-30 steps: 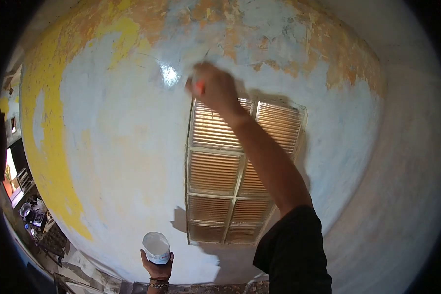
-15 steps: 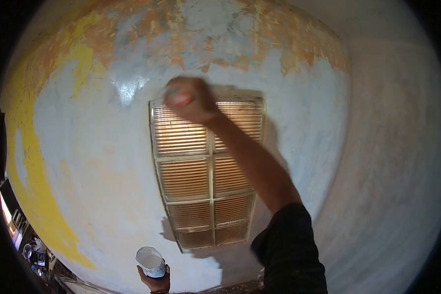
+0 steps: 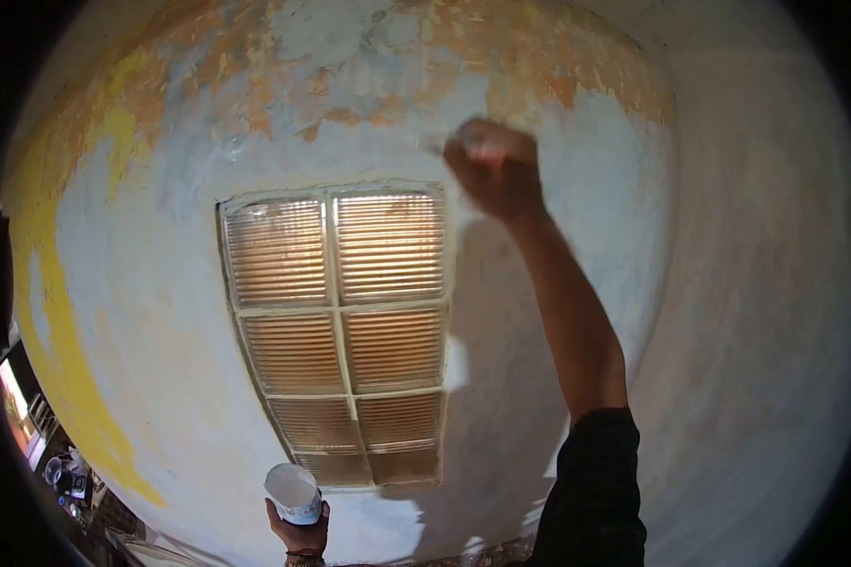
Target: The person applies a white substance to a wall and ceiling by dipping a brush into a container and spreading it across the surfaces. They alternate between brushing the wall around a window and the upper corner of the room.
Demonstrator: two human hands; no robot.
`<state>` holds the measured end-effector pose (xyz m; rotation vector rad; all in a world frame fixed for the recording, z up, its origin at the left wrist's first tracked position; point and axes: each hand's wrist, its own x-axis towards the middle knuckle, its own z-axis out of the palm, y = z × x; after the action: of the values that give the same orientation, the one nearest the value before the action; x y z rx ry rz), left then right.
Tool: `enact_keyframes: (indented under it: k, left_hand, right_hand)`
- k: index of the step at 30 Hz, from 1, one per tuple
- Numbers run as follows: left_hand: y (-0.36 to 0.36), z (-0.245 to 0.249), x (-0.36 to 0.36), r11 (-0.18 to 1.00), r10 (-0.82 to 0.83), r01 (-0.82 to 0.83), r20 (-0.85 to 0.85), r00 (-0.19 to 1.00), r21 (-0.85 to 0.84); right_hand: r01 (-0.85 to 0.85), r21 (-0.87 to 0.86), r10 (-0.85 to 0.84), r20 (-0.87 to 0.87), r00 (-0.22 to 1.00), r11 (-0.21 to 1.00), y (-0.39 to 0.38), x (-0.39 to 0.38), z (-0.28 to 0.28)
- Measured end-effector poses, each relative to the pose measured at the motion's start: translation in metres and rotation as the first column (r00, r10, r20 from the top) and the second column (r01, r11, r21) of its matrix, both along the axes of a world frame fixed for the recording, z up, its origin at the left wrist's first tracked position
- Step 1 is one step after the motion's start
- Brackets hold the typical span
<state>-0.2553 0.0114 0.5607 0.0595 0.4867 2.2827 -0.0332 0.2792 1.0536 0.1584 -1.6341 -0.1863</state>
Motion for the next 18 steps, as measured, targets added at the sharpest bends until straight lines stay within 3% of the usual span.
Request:
enact_keyframes:
  k: [1,3,6,8,12,13,15,16,17,18]
  left_hand:
    - [0.012,-0.002,0.010,1.000,0.002,-0.002,0.012,1.000,0.013]
    - [0.031,-0.002,0.034,1.000,0.005,-0.005,0.027,1.000,0.019]
    - [0.062,0.002,0.074,0.999,0.037,-0.038,0.033,0.999,0.006]
    - [0.078,-0.004,0.096,0.996,0.082,-0.081,0.030,0.996,-0.026]
    - [0.098,-0.010,0.127,0.997,-0.033,0.029,0.047,0.998,0.069]
    - [0.104,-0.010,0.133,0.998,-0.033,0.031,0.036,0.999,0.062]
    - [0.112,-0.009,0.145,0.999,-0.034,0.033,0.015,0.999,0.037]
    - [0.114,-0.006,0.151,0.999,-0.036,0.035,0.029,0.999,0.030]
    - [0.117,-0.002,0.157,0.999,-0.037,0.036,0.045,0.998,0.025]
    - [0.121,0.000,0.161,0.999,-0.038,0.036,0.063,0.997,0.026]
  right_hand:
    - [-0.115,-0.143,0.109,-0.049,0.993,0.983,-0.012,0.011,0.020]
    - [-0.075,-0.209,0.044,-0.150,0.988,0.975,-0.014,0.022,0.071]
    - [-0.025,0.005,0.026,-0.162,0.987,1.000,0.059,0.005,0.113]
    - [0.170,0.131,-0.147,-0.169,0.975,0.977,0.070,0.007,0.071]
    - [0.016,0.200,-0.018,0.007,1.000,0.980,0.067,0.055,-0.011]
    - [-0.025,0.220,0.021,0.022,1.000,0.975,0.066,0.069,-0.011]
    - [-0.123,0.073,0.128,-0.069,0.989,0.990,0.076,0.091,0.025]
    - [0.014,0.101,0.002,-0.154,0.988,0.995,0.085,0.100,0.052]
    - [-0.094,-0.001,0.092,-0.195,0.976,0.996,0.085,0.104,0.074]
    - [-0.063,-0.048,0.054,-0.154,0.986,0.997,0.092,0.104,0.082]
